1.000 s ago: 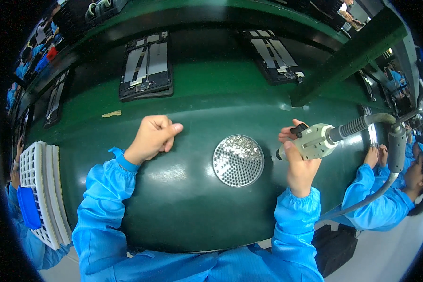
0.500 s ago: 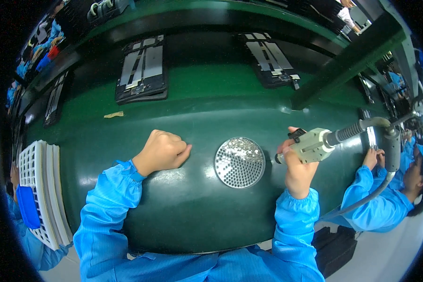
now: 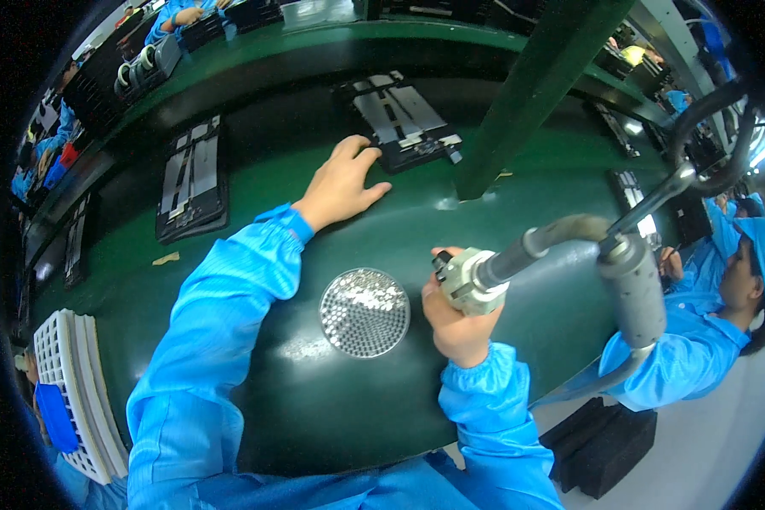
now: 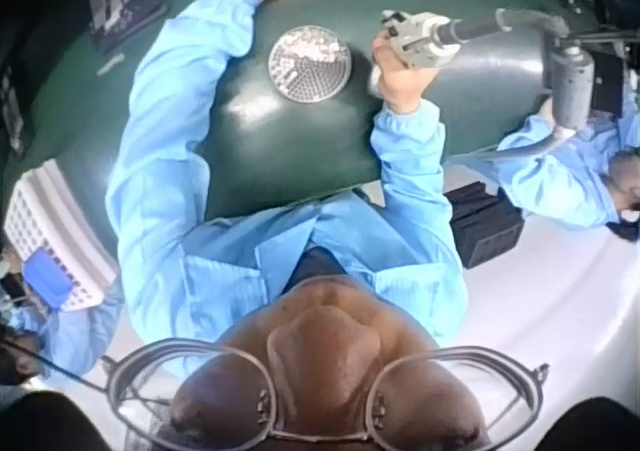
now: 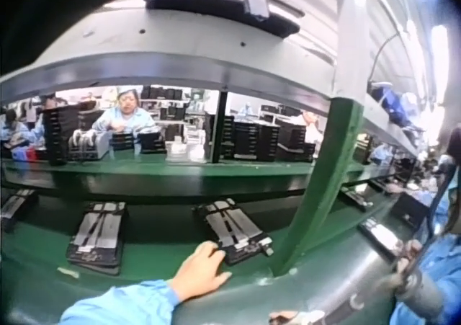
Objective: The person assembles electronic devices by installing internal ribbon cables and battery components into a tablet chassis, then securing them with screws using an electric screwdriver.
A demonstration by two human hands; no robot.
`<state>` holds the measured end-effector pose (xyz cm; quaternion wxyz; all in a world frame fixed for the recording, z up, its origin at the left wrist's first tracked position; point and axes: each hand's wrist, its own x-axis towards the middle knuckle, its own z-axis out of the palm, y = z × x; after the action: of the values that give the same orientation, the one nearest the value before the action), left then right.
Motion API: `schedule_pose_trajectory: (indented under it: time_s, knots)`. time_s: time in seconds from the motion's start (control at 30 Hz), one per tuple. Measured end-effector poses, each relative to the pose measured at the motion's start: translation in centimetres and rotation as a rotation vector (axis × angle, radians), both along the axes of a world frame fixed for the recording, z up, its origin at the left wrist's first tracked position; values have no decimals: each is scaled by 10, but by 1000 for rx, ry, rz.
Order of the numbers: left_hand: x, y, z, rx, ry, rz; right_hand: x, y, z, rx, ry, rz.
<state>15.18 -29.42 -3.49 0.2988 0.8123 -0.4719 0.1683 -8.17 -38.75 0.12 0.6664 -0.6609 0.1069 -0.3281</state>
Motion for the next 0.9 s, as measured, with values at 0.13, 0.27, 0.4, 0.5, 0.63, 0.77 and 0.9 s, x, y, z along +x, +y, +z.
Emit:
schedule_pose_trajectory:
  time_s: [0.13, 0.27, 0.4, 0.5, 0.63, 0.77, 0.9]
  knots:
    - [22, -54, -10, 183, 72, 20, -4, -7, -8, 27, 6, 2]
    - [36, -64, 6, 498, 188, 22, -6, -8, -13, -4, 44, -5]
    - [22, -68, 5, 574, -46, 217, -8, -10, -17, 32, 62, 7]
    - [21, -51, 10, 519, -89, 249, -4, -8, -17, 14, 52, 3]
    - [6, 7, 0, 387, -288, 236, -1, -10, -15, 18, 36, -23]
    - [-38, 87, 23, 238, -437, 222, -2, -10, -19, 87, -62, -17]
    - [-122, 177, 51, 317, -451, 259, -2, -3, -7, 62, -47, -16]
